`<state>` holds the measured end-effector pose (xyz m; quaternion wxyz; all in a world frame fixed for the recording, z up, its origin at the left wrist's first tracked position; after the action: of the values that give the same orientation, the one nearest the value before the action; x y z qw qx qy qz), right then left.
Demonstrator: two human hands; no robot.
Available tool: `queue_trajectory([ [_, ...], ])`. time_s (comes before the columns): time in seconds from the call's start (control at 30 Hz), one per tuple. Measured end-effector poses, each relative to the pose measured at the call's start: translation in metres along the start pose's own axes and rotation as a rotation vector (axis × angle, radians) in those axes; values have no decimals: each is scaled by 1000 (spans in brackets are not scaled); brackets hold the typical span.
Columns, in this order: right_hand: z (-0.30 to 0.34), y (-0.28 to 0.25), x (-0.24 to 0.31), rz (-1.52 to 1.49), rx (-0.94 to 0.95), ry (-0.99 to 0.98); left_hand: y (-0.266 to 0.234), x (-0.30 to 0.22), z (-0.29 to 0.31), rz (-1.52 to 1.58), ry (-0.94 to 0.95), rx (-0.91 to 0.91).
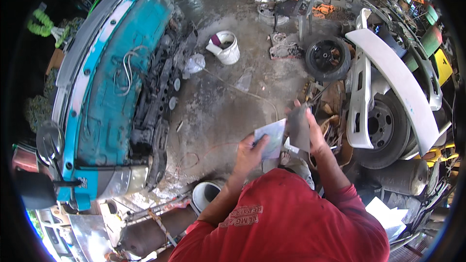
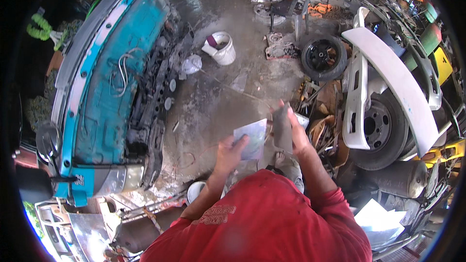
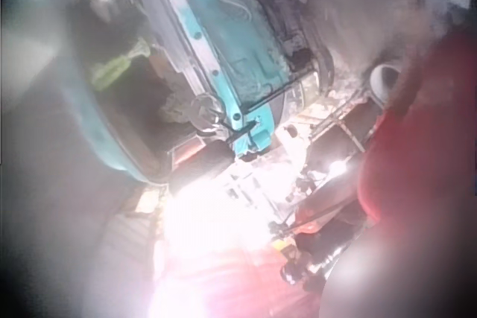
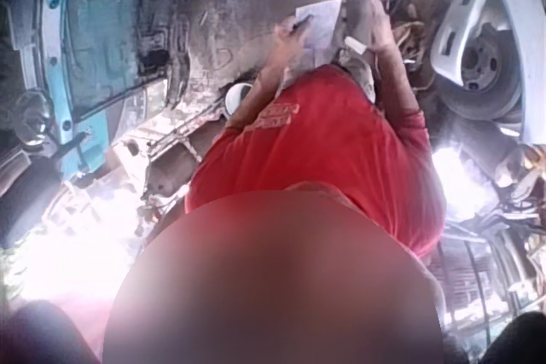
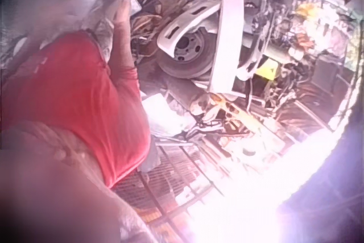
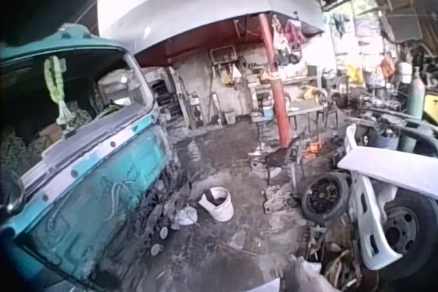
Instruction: The person holds a small metal sheet and rubs it with a sanding block, then applies a paste from a container onto the sheet and continues sanding. The person moves around the workshop while handling the sheet and sanding block.
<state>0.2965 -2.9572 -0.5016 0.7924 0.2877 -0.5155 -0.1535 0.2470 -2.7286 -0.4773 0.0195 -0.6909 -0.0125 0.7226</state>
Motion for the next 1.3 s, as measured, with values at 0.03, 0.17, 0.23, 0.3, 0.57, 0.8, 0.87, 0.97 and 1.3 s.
queue_trajectory([
  [0.03,-26,7,31,35,-9,-33,18,-20,-27,-103,169,32],
  [0.17,-121,44,128,18,13,-185,76,-81,-118,-427,662,68],
  [0.23,-169,52,162,-30,21,-257,88,-91,-156,-456,654,10],
  [0.3,-217,50,178,-80,-2,-232,89,-91,-203,-492,641,-30],
  [0.57,-436,58,150,210,97,-240,13,-45,-471,-411,372,-251],
  [0.8,-657,100,227,-166,-43,-112,-47,-59,-662,-468,588,-151],
  [0.87,-682,119,227,-39,-75,-31,-72,-66,-741,-555,531,-266],
  [0.97,-714,128,242,-10,83,-45,-116,-74,-844,-492,227,-288],
  [1.3,-1046,49,342,9,-133,-62,-75,-40,-1067,-324,121,-29],
])
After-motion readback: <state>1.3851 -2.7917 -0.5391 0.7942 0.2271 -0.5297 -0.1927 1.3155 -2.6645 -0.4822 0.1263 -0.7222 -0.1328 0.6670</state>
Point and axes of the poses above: each hand's wrist, its own z-axis away from the middle knuckle, its own y-axis out of the palm, x = y × z, the point moved 2 cm from there along -z, towards the middle knuckle
